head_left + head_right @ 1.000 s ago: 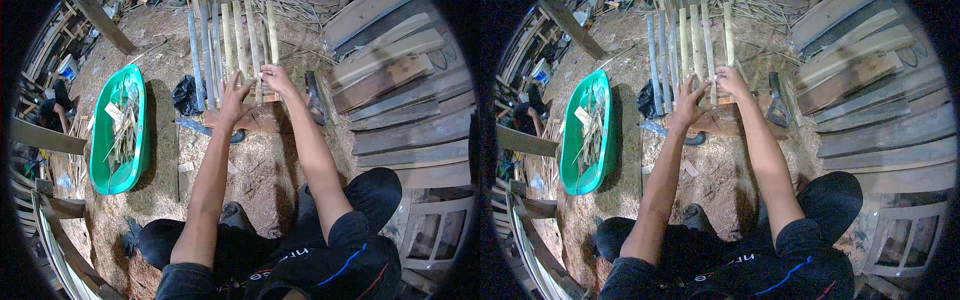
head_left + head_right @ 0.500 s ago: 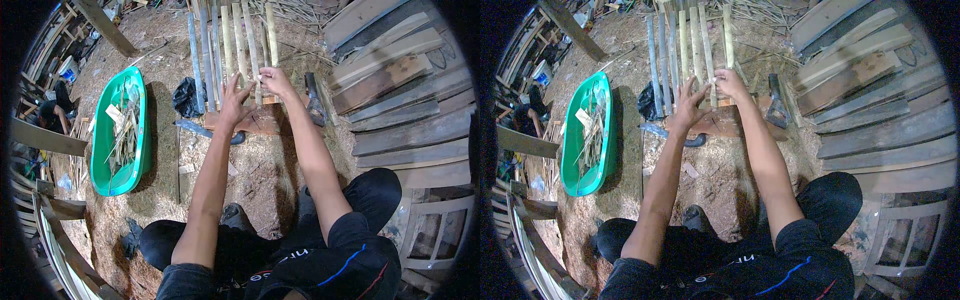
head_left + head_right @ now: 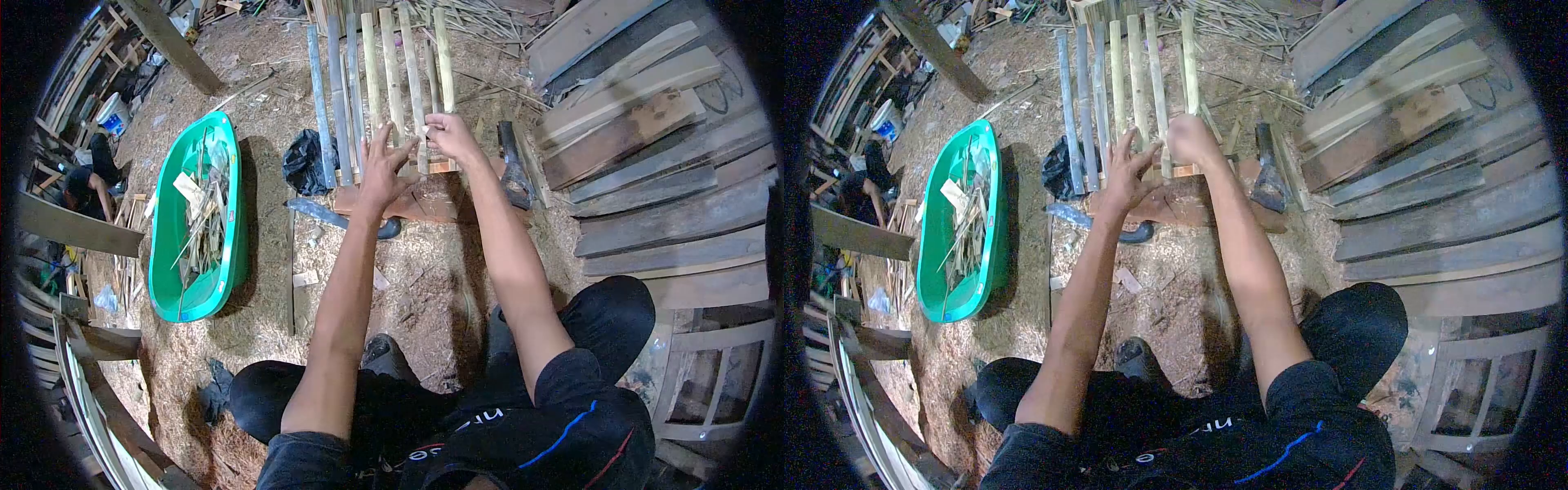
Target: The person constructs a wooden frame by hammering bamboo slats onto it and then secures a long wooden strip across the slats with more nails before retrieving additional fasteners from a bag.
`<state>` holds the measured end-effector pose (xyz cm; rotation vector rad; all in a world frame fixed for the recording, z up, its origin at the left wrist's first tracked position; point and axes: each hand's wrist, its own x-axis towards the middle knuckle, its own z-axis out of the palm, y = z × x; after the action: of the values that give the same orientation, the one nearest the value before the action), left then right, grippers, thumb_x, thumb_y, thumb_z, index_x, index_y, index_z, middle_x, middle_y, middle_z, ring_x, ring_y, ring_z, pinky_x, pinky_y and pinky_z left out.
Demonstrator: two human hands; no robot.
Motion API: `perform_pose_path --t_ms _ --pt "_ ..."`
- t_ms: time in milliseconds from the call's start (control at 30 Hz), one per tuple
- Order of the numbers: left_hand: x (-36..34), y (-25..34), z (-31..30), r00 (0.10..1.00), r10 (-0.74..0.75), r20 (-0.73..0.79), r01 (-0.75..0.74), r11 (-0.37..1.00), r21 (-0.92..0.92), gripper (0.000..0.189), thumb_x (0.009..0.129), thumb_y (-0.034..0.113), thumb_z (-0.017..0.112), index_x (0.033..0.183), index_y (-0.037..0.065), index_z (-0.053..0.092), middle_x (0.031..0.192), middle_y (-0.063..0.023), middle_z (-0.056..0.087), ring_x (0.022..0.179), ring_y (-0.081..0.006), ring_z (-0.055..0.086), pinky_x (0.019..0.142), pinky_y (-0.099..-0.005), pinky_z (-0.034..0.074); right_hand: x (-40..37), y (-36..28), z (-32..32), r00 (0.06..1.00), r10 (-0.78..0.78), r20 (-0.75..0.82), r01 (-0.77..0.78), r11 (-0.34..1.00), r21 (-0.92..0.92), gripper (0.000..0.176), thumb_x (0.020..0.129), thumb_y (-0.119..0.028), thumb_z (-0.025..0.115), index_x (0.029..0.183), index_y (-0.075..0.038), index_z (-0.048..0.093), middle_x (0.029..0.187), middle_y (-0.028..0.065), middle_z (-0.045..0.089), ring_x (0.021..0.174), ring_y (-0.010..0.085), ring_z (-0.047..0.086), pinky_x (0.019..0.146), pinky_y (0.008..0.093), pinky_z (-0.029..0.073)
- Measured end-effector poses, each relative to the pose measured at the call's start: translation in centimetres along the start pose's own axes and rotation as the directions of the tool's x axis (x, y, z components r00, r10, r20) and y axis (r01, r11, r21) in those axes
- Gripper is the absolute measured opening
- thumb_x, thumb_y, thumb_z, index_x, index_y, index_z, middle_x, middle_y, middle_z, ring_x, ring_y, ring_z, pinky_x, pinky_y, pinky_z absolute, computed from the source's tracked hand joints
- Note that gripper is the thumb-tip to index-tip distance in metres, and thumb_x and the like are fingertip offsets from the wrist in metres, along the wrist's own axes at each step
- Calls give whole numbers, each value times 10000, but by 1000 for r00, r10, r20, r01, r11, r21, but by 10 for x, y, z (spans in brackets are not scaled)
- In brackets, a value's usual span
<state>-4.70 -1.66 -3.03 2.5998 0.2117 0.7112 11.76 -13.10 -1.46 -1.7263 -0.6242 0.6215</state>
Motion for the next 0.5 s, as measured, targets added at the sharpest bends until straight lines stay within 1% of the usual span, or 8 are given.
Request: perform_pose_path --t_ms 67,100,167,200,300,500 --pt "0 2 -2 1000 -11 0 11 1000 -8 809 615 336 890 1366 321 589 1557 -167 310 1444 -358 299 1182 -605 142 -3 -3 -1 1000 -5 8 5 1000 -1 307 962 -121 632 1234 19 617 1109 77 675 952 161 656 783 308 574" --pt "-1 2 -1 1000 -16 1 16 1000 -11 812 616 298 892 1367 324 586 1555 -161 314 1443 -353 300 1187 -599 144 -4 -3 0 1000 -26 -15 27 1000 11 281 952 -97 627 1201 32 627 1061 89 681 904 165 664 747 303 579" --pt "-1 1 0 1000 -1 -14 0 1000 -22 813 616 299 892 1368 323 585 1555 -160 316 1444 -355 299 1186 -599 146 -4 -2 3 996 -68 -63 70 997 33 230 932 -48 617 1134 57 647 967 115 692 809 173 681 677 293 591" --pt "-1 0 0 1000 7 -21 -7 1000 -28 814 616 299 892 1369 323 584 1555 -159 317 1444 -355 298 1185 -599 147 -4 -2 3 996 -63 -63 65 997 36 229 932 -47 615 1134 56 647 967 113 692 813 172 680 675 292 590" --pt "-1 -1 0 1000 18 -12 -18 1000 -20 800 623 420 883 1361 300 599 1560 -179 292 1441 -366 302 1167 -629 138 -4 -3 3 997 -48 -63 51 998 40 230 933 -46 612 1138 53 646 967 107 691 827 169 678 672 291 589" --pt "0 -1 0 1000 9 -1 -9 1000 -17 794 627 381 889 1361 298 599 1558 -173 296 1440 -367 304 1166 -631 143 -1 0 3 997 -33 -68 37 998 46 237 934 -56 618 1148 44 644 973 99 693 837 164 674 671 290 587"
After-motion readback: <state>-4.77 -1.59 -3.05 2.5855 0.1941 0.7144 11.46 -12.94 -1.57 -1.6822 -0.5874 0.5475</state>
